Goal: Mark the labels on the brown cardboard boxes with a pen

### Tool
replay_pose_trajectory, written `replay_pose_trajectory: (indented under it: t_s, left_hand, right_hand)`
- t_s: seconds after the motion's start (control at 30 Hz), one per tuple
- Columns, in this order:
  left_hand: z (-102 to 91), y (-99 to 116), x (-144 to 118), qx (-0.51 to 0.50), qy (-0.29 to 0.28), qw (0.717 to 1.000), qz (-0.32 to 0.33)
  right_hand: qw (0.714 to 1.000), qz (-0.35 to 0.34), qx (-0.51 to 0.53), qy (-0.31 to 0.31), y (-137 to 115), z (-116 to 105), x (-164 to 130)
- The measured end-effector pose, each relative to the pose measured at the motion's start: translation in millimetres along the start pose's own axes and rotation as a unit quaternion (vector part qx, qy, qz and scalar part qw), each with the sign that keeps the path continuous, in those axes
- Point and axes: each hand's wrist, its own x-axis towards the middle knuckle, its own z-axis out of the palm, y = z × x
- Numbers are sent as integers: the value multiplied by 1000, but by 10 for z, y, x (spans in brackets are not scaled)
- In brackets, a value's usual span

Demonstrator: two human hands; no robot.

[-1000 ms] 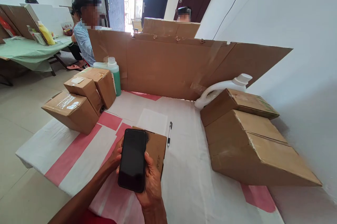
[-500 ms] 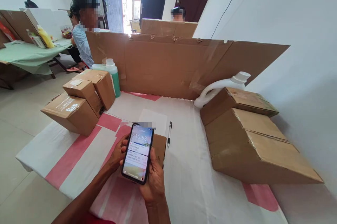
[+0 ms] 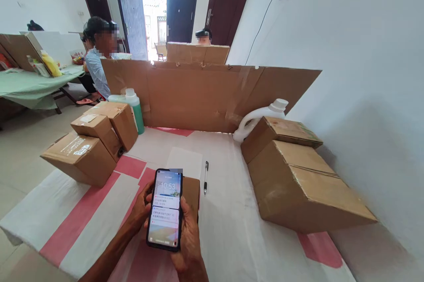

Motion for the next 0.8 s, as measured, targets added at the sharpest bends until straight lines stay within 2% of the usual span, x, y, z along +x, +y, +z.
replay_pose_trajectory:
  t_s: [0.13,0.23,0.37,0.5,0.57,0.67,0.7,0.8]
  left_hand:
    - [-18,-64,27,15,-4,1000,16]
    - [-16,-51,52,15,15,1000,-22]
    - [-37,53,83,25,57,995,-76]
    - [-109,156,123,48,67,992,-98]
    - [-147,174,145,59,69,991,-102]
    - [-199,159,180,81,79,989,-96]
    - [-218,148,193,91,87,988,-92]
    - [-314,123,233,128,122,982,-71]
  right_hand:
    - [1000,-11,-12,-13,7,-40,35]
    - [999,-35,-30,6,-81,-151,-72]
    - [991,-68,-83,80,-295,-441,-299]
    - [977,-104,-123,138,-454,-857,-381]
    - [938,-178,-211,209,-473,-1082,-353]
    - [837,-280,-354,310,-434,-1361,-298]
    - [816,-292,-379,325,-414,-1424,-292]
    - [786,-296,-413,350,-386,-1513,-334]
